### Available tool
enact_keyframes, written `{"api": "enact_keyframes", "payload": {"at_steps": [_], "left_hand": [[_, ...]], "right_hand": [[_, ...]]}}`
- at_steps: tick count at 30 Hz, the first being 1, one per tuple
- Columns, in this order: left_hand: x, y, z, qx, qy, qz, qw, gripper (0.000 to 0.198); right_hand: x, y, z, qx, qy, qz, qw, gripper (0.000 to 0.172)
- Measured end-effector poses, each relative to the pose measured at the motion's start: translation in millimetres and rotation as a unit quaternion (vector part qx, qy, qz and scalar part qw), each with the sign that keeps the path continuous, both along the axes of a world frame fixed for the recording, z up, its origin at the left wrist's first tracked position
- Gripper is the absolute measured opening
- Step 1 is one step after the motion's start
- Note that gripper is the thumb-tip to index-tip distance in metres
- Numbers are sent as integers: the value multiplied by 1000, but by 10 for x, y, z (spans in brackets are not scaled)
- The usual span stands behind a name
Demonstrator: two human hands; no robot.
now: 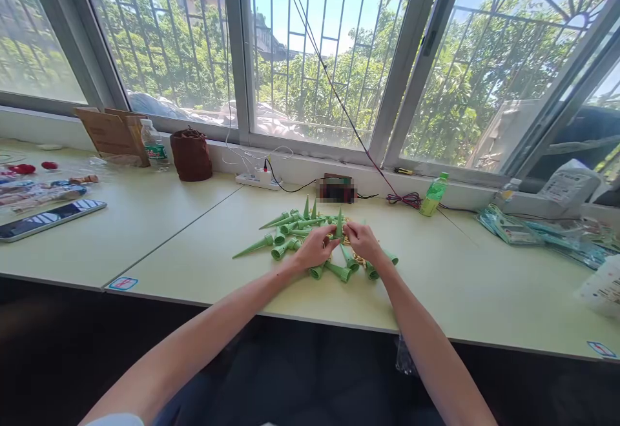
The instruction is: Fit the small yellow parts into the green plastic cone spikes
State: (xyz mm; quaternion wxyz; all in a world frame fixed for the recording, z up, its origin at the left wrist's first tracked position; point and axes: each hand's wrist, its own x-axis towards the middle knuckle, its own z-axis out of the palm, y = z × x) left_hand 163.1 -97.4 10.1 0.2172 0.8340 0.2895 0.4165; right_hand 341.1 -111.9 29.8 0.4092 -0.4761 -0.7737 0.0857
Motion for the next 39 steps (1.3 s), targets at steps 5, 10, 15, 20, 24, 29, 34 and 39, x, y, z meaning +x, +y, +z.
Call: {"api": "enact_keyframes", "payload": {"at_steps": [5,10,15,20,24,29,34,39], "left_hand": [[0,17,-18,6,-9,10,1000,33],[4,36,-43,14,-15,12,1000,33],[4,55,-60,36,-20,13,999,32],[2,63,-62,46,-24,14,999,31],[6,70,-62,51,-32,15,998,30],[14,71,-56,55,-37,16,998,27],[19,51,-35,46,-31,14,998,25],[10,28,-11,44,-24,3,999,23]], "right_hand": [[4,6,-5,4,0,-7,1000,33],[6,7,-5,9,0,-7,1000,33],[-3,-4,9,13,-4,-7,1000,33],[-2,10,-13,17,-4,-8,1000,33],[1,23,-38,19,-4,-8,1000,34],[-1,18,-43,15,-4,-13,1000,34],[1,17,-36,11,-10,-20,1000,35],[-4,18,-25,9,-14,-22,1000,35]]}}
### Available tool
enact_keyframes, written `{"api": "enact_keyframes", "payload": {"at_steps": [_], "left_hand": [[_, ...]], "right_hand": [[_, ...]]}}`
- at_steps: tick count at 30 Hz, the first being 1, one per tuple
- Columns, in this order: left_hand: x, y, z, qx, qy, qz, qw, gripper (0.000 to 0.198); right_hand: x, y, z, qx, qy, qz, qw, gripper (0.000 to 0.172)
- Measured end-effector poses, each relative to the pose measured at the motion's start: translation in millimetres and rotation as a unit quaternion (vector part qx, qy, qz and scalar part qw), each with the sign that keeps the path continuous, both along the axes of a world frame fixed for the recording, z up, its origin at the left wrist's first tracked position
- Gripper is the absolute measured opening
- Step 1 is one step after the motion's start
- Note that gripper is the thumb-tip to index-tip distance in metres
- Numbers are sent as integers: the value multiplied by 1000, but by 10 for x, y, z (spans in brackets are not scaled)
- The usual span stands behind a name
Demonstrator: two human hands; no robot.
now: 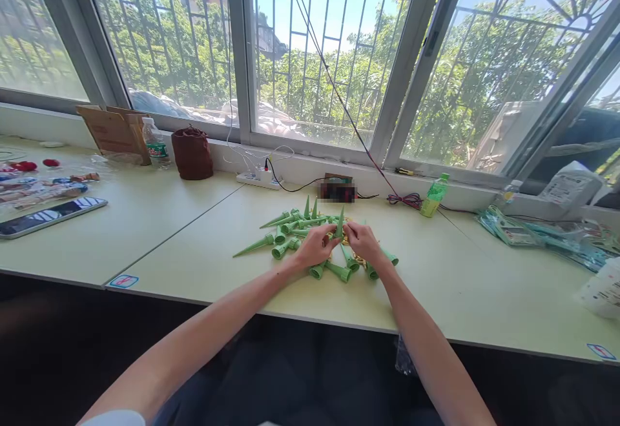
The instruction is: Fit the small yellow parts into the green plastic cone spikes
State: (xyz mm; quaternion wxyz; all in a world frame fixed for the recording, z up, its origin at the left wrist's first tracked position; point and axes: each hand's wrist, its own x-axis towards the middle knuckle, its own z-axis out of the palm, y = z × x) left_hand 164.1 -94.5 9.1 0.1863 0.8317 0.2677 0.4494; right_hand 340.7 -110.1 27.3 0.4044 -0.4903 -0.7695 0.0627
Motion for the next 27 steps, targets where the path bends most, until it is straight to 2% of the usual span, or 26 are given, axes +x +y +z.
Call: {"api": "enact_keyframes", "payload": {"at_steps": [27], "left_hand": [[-14,-36,22,14,24,-14,1000,22]], "right_hand": [[15,13,8,-2,-13,8,1000,35]]}}
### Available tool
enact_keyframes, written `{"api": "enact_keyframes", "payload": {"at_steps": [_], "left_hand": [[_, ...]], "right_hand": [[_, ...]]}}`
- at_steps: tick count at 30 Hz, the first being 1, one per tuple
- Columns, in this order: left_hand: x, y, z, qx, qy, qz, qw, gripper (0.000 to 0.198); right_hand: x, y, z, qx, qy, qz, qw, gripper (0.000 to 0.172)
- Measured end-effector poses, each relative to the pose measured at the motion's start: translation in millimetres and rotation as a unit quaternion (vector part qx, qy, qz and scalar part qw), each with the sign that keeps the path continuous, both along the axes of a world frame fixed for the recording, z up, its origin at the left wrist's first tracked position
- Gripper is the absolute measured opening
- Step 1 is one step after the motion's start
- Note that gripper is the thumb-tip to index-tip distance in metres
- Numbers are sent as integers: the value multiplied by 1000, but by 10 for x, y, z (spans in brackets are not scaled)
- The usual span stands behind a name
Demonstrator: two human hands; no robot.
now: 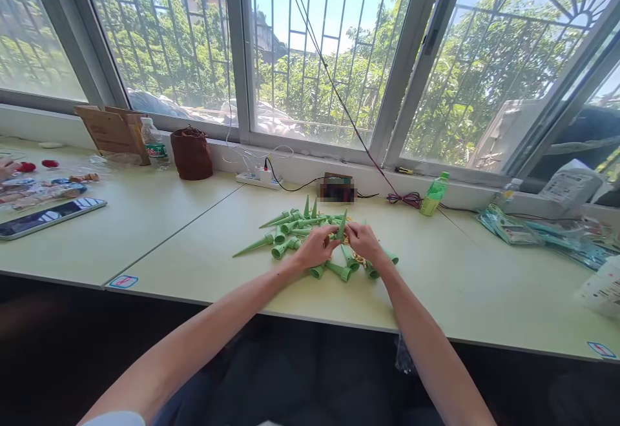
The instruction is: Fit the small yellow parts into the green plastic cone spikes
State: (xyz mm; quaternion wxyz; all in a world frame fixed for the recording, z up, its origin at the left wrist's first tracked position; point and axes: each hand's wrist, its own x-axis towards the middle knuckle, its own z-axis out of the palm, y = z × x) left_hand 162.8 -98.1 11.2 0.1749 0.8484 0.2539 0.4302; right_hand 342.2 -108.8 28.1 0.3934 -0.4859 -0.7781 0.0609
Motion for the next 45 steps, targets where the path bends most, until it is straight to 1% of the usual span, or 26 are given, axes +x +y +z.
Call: {"api": "enact_keyframes", "payload": {"at_steps": [5,12,29,33,39,45], "left_hand": [[3,0,-1,6,2,8,1000,21],[3,-5,4,3,7,2,1000,23],[1,3,-1,0,5,1,1000,27],[-3,20,-15,-1,9,1,1000,28],[0,70,-54,5,4,17,1000,29],[-4,99,-55,7,6,18,1000,29]], "right_hand": [[-1,1,5,-7,1,3,1000,35],[14,9,-17,-19,9,9,1000,34],[18,12,-18,-16,5,10,1000,34],[21,13,-19,-18,2,9,1000,33],[29,27,-32,-19,-3,3,1000,33],[23,24,-24,-31,22,-4,999,35]]}}
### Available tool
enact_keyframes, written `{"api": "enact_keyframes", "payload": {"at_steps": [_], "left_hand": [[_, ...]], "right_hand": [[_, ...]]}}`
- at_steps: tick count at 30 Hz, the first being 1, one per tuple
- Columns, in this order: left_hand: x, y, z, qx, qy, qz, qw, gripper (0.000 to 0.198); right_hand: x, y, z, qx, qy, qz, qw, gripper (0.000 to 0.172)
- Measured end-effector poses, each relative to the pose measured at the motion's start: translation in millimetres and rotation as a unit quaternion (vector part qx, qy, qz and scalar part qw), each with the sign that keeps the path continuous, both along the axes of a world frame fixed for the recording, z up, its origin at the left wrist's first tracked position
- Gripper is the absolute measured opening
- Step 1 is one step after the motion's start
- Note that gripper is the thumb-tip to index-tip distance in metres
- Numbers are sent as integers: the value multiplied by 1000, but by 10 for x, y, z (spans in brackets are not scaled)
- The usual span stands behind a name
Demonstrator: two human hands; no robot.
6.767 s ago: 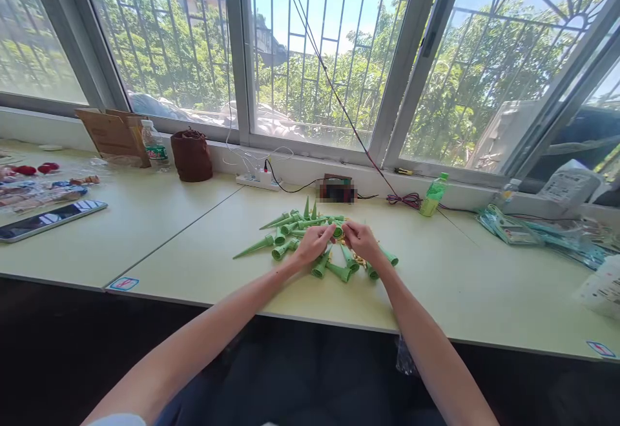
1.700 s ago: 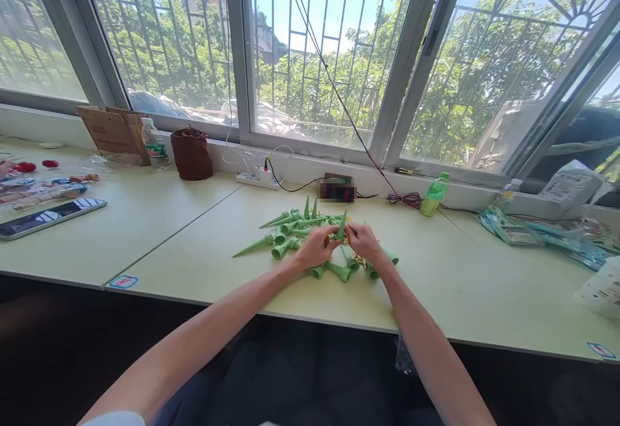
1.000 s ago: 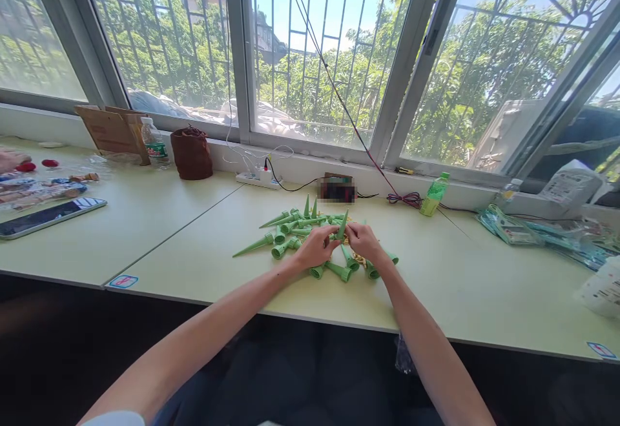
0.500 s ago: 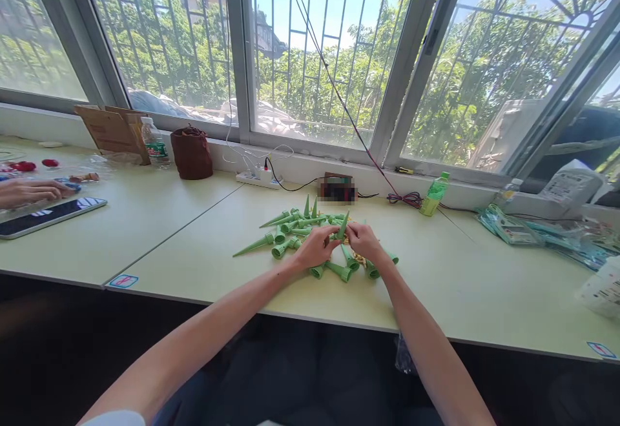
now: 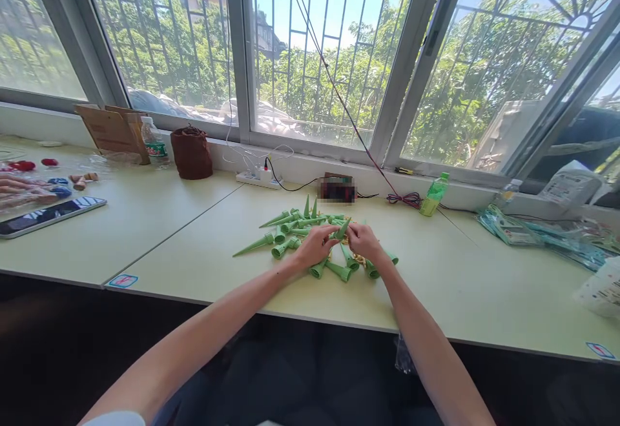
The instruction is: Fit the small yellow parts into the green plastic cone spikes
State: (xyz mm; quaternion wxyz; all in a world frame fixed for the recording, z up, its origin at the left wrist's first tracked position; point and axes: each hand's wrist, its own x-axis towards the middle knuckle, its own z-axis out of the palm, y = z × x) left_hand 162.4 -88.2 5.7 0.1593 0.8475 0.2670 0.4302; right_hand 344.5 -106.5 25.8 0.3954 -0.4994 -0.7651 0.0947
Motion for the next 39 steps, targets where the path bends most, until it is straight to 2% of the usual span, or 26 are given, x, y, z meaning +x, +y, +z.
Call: {"api": "enact_keyframes", "payload": {"at_steps": [7,13,23,27,33,36,39], "left_hand": [[0,-1,11,0,8,-1,1000,28],[30,-4,43,-11,-15,16,1000,28],[53,27,54,-76,-71,21,994,33],[52,7,77,-86,-72,25,993,34],[65,3,110,-149,-128,46,979,35],[72,11,122,-225,-159,4,961,38],[68,-2,148,-293,-175,-42,939,44]], "right_hand": [[-15,-29,-27,-133,126,54,982,41],[-22,6,-34,-121,177,69,974,44],[-34,-38,24,-154,248,131,947,40],[-42,-52,35,-127,238,113,956,38],[-38,-38,25,-17,158,21,987,35],[-34,-37,14,19,99,-6,995,34],[-40,-43,1,38,54,2,998,33]]}}
